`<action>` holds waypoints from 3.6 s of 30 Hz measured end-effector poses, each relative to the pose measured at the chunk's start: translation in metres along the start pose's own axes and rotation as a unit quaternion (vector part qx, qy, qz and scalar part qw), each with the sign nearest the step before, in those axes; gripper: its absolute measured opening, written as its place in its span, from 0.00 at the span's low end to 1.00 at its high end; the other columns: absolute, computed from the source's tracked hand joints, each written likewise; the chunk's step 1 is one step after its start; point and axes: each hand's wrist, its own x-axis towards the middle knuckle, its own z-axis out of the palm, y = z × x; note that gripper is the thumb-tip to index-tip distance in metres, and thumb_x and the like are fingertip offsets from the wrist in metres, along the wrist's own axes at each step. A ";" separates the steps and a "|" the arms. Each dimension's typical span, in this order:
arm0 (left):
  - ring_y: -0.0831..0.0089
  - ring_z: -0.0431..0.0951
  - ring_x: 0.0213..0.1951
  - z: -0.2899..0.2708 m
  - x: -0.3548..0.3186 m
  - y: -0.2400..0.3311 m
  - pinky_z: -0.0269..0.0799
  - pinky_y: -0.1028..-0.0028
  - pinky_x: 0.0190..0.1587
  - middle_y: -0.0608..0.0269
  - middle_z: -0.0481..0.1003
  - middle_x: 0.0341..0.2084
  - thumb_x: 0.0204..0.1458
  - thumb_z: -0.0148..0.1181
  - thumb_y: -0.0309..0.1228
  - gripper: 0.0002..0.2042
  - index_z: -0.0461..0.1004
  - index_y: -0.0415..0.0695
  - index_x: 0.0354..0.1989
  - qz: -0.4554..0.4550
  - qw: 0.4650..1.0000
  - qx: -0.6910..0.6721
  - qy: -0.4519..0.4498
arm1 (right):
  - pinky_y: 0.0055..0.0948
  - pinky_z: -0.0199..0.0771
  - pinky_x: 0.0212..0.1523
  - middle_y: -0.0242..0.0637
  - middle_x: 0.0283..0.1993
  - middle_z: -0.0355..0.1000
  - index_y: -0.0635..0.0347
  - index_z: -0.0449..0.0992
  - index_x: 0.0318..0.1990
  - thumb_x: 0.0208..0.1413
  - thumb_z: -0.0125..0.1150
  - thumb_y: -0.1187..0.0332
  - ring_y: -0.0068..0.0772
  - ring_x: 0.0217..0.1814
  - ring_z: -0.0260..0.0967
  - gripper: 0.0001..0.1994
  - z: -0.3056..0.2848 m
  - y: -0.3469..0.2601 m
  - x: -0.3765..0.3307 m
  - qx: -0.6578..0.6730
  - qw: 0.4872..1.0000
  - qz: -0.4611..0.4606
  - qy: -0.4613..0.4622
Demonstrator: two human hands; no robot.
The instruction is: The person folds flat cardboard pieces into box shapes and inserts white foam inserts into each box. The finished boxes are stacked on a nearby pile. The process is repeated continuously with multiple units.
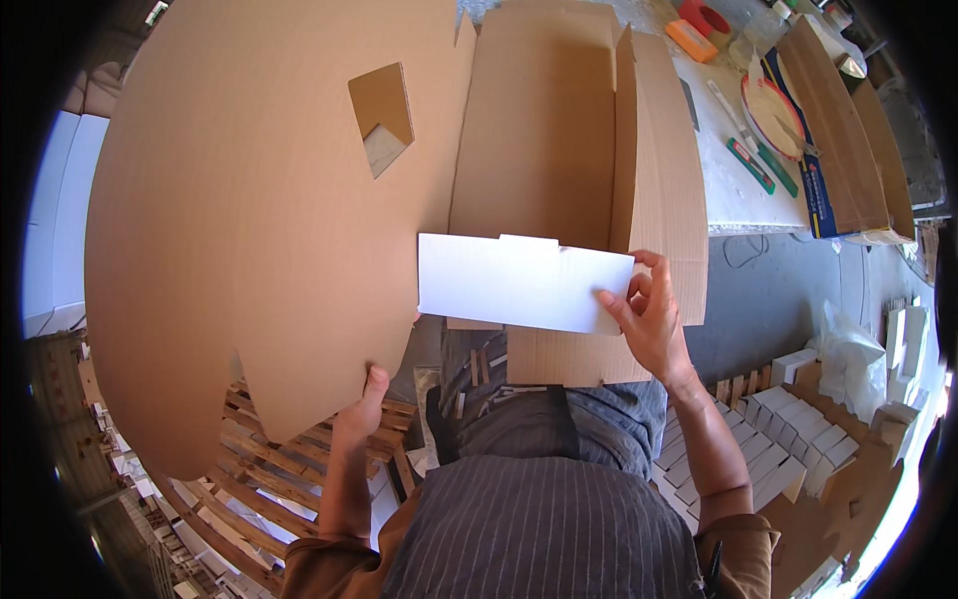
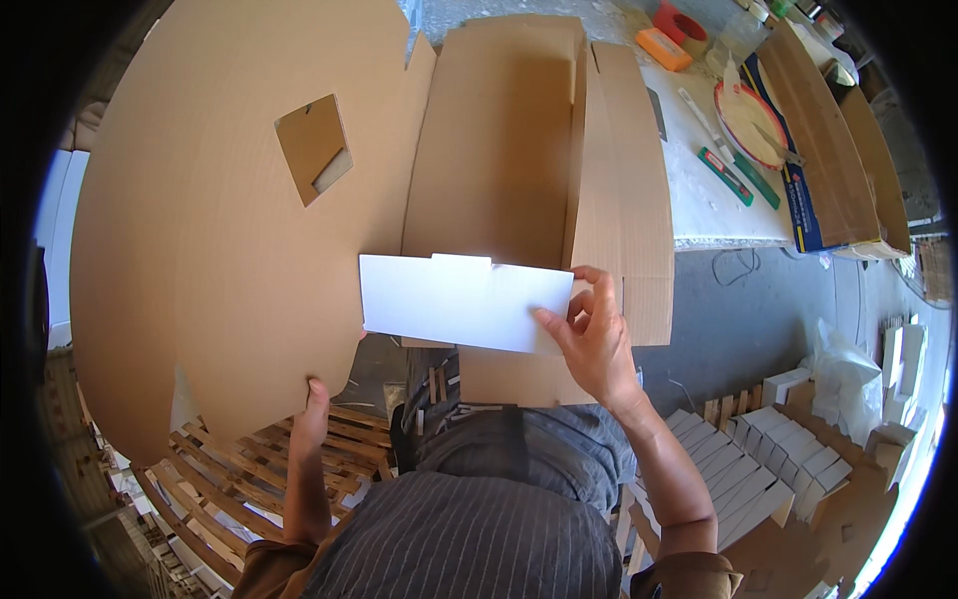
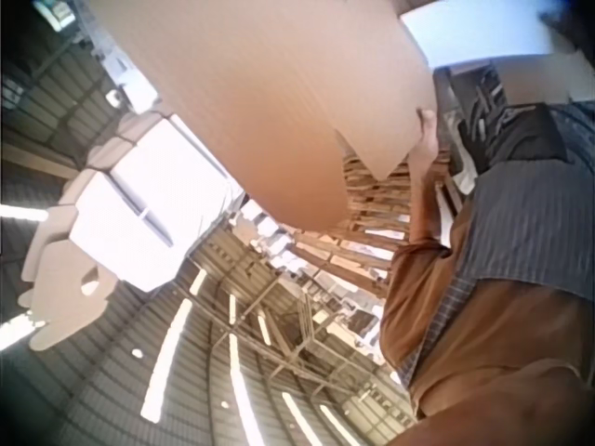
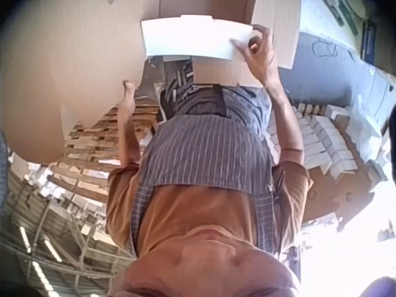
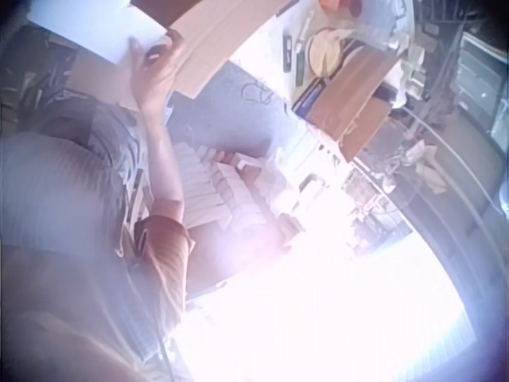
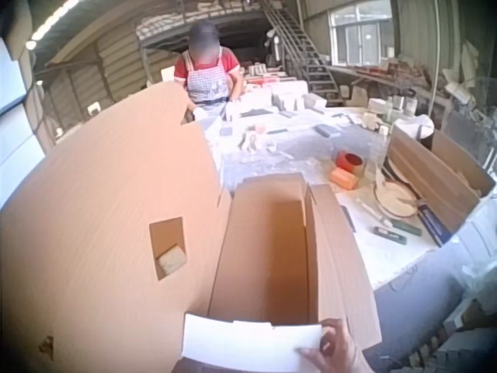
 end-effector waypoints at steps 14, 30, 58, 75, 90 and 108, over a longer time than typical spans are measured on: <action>0.65 0.65 0.53 0.008 0.003 0.003 0.56 0.66 0.57 0.57 0.68 0.52 0.60 0.47 0.44 0.23 0.65 0.36 0.54 0.017 1.000 -0.020 -0.002 | 0.34 0.63 0.59 0.47 0.51 0.69 0.69 0.72 0.45 0.33 0.70 0.52 0.39 0.55 0.66 0.34 0.016 -0.015 -0.009 -0.362 0.868 -0.324 -0.098; 0.59 0.68 0.55 0.017 0.022 0.032 0.62 0.60 0.58 0.46 0.68 0.52 0.58 0.41 0.54 0.33 0.59 0.33 0.58 0.034 0.999 -0.037 0.004 | 0.37 0.66 0.53 0.45 0.45 0.68 0.66 0.72 0.45 0.43 0.65 0.61 0.46 0.52 0.65 0.23 0.050 -0.028 0.036 -0.211 0.912 -0.208 -0.282; 0.68 0.71 0.47 -0.040 0.034 0.038 0.62 0.69 0.54 0.58 0.75 0.42 0.59 0.50 0.39 0.19 0.68 0.35 0.49 -0.007 1.000 -0.004 -0.015 | 0.58 0.31 0.67 0.40 0.60 0.61 0.53 0.56 0.64 0.36 0.67 0.43 0.42 0.66 0.52 0.47 -0.052 -0.066 0.053 -0.277 0.818 -0.349 -0.365; 0.51 0.67 0.50 0.089 0.064 0.118 0.62 0.62 0.54 0.47 0.66 0.49 0.43 0.64 0.25 0.26 0.64 0.35 0.51 0.285 0.951 0.116 0.005 | 0.37 0.73 0.31 0.39 0.29 0.75 0.55 0.75 0.30 0.53 0.57 0.56 0.42 0.30 0.74 0.12 -0.003 -0.033 -0.006 -0.334 0.923 -0.140 -0.132; 0.71 0.68 0.44 0.121 0.034 0.047 0.53 0.60 0.58 0.71 0.69 0.29 0.45 0.57 0.55 0.18 0.73 0.51 0.29 0.442 0.833 0.281 -0.181 | 0.29 0.55 0.41 0.35 0.37 0.53 0.55 0.55 0.37 0.38 0.65 0.80 0.29 0.37 0.52 0.23 -0.052 -0.007 -0.034 -0.004 0.912 -0.193 0.362; 0.75 0.71 0.42 0.092 0.054 0.042 0.52 0.55 0.59 0.78 0.73 0.28 0.35 0.66 0.50 0.15 0.74 0.54 0.24 0.452 0.837 0.299 -0.074 | 0.41 0.68 0.38 0.51 0.36 0.72 0.66 0.73 0.37 0.55 0.54 0.72 0.51 0.37 0.69 0.07 -0.076 0.016 0.008 0.008 0.970 -0.149 0.192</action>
